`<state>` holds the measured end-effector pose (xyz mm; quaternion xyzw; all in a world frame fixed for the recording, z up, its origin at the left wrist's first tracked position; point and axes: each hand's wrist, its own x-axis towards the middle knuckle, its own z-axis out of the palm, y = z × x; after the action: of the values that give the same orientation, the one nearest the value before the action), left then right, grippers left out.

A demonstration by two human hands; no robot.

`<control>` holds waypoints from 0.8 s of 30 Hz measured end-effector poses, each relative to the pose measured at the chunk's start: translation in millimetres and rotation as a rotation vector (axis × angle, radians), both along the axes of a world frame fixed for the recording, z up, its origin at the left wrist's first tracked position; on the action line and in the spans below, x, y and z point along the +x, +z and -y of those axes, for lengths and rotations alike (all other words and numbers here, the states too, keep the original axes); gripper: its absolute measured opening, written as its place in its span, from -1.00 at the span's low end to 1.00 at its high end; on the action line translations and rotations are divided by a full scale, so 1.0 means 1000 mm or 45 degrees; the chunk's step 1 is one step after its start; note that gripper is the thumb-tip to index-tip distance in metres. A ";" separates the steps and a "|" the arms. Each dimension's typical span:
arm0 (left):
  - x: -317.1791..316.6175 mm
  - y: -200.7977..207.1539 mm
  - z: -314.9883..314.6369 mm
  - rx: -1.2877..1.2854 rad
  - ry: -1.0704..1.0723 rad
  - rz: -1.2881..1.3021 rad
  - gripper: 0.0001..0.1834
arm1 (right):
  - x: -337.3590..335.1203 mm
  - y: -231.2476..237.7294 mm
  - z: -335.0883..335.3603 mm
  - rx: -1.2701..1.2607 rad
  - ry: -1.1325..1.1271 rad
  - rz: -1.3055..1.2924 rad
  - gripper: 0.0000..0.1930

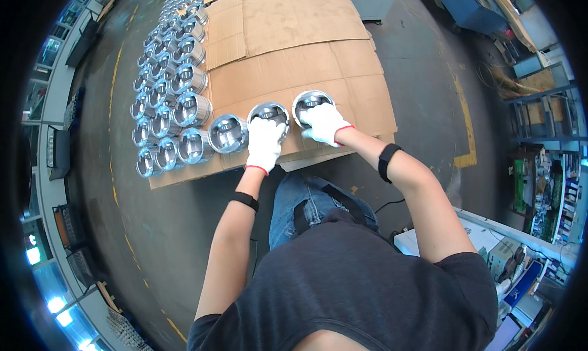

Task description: Inspecting pistons with a measuring machine and placing them onto a pallet in an organized fashion.

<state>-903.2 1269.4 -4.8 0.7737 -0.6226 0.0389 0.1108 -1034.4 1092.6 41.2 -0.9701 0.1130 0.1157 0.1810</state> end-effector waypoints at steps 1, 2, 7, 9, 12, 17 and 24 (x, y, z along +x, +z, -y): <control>0.001 0.000 -0.001 0.013 0.010 0.014 -0.78 | 0.002 0.002 -0.001 0.149 -0.095 -0.106 -0.68; 0.000 0.000 -0.003 0.026 0.024 0.029 -0.77 | 0.000 -0.001 -0.004 0.145 -0.078 -0.102 -0.68; -0.030 0.018 -0.009 -0.087 0.306 0.059 -0.56 | -0.005 -0.021 -0.015 -0.022 -0.046 0.262 -0.72; -0.063 0.031 -0.017 -0.334 0.478 -0.019 -0.36 | -0.005 -0.028 -0.018 -0.017 -0.098 0.301 -0.73; -0.115 0.046 -0.053 -0.240 0.480 -0.105 -0.45 | -0.014 -0.024 -0.016 -0.103 -0.125 0.295 -0.72; -0.201 -0.012 -0.214 0.100 0.758 -0.325 -0.53 | -0.015 -0.031 -0.016 -0.102 -0.107 0.281 -0.67; -0.391 -0.162 -0.542 0.566 1.445 -1.583 -0.58 | -0.015 -0.020 -0.034 -0.230 -0.129 0.255 -0.65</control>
<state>-1294.7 1811.6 -166.7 0.8518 0.0373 -0.4637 0.2407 -1049.8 1126.1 20.9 -0.9822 0.1530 -0.0016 0.1089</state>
